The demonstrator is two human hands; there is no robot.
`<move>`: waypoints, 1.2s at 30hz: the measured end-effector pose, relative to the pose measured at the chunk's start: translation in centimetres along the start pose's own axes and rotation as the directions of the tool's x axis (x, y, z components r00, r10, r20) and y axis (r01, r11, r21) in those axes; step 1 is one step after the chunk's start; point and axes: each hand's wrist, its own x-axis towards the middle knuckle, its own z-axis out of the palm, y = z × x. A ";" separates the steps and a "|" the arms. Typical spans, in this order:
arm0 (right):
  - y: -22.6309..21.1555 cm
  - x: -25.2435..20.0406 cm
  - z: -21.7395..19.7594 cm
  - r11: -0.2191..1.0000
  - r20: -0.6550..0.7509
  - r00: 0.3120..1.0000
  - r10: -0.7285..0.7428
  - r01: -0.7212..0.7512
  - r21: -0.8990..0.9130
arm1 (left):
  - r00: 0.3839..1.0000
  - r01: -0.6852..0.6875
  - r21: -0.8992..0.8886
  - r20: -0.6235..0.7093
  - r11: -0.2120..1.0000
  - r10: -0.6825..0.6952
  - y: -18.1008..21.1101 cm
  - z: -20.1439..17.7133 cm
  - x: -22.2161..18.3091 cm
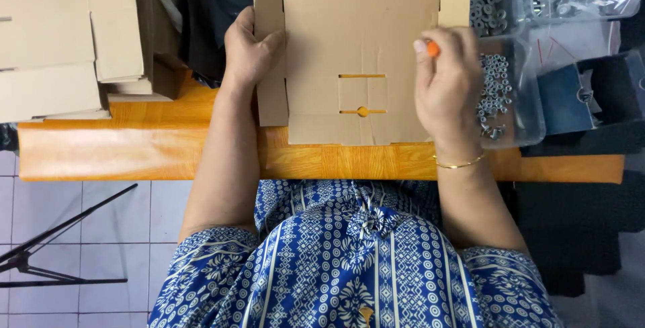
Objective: Applying adhesive to a cardboard box and inserting a protective lining
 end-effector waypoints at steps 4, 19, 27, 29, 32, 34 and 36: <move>-6.4 -1.2 1.7 0.990 0.187 0.982 0.024 -0.050 0.134 | 1.000 -0.008 0.026 0.001 1.000 0.008 -0.9 0.1 0.3; -1.9 1.7 5.3 0.990 0.169 0.975 0.142 -0.137 -0.042 | 1.000 0.031 0.027 -0.005 0.999 -0.031 0.3 -0.1 -0.1; -2.6 7.7 5.6 0.929 0.056 0.996 -0.067 0.042 0.367 | 0.997 0.059 -0.037 -0.037 0.998 -0.061 -0.2 0.1 0.1; -1.7 8.5 7.7 0.938 0.011 0.997 -0.075 0.067 0.340 | 0.999 0.030 -0.048 -0.033 0.998 -0.031 -1.4 0.4 0.5; -4.2 7.2 10.6 0.916 0.106 0.988 -0.112 0.061 0.397 | 0.999 0.007 -0.050 -0.041 0.999 -0.009 -2.0 0.4 0.8; -7.1 6.0 9.6 0.884 0.238 0.960 -0.145 0.018 0.467 | 0.999 0.010 -0.044 -0.043 0.999 -0.012 -2.6 0.8 1.0; -10.0 5.9 6.5 0.860 0.539 0.781 -0.316 -0.004 0.510 | 0.998 -0.023 -0.054 -0.052 0.998 0.020 -4.0 1.1 1.5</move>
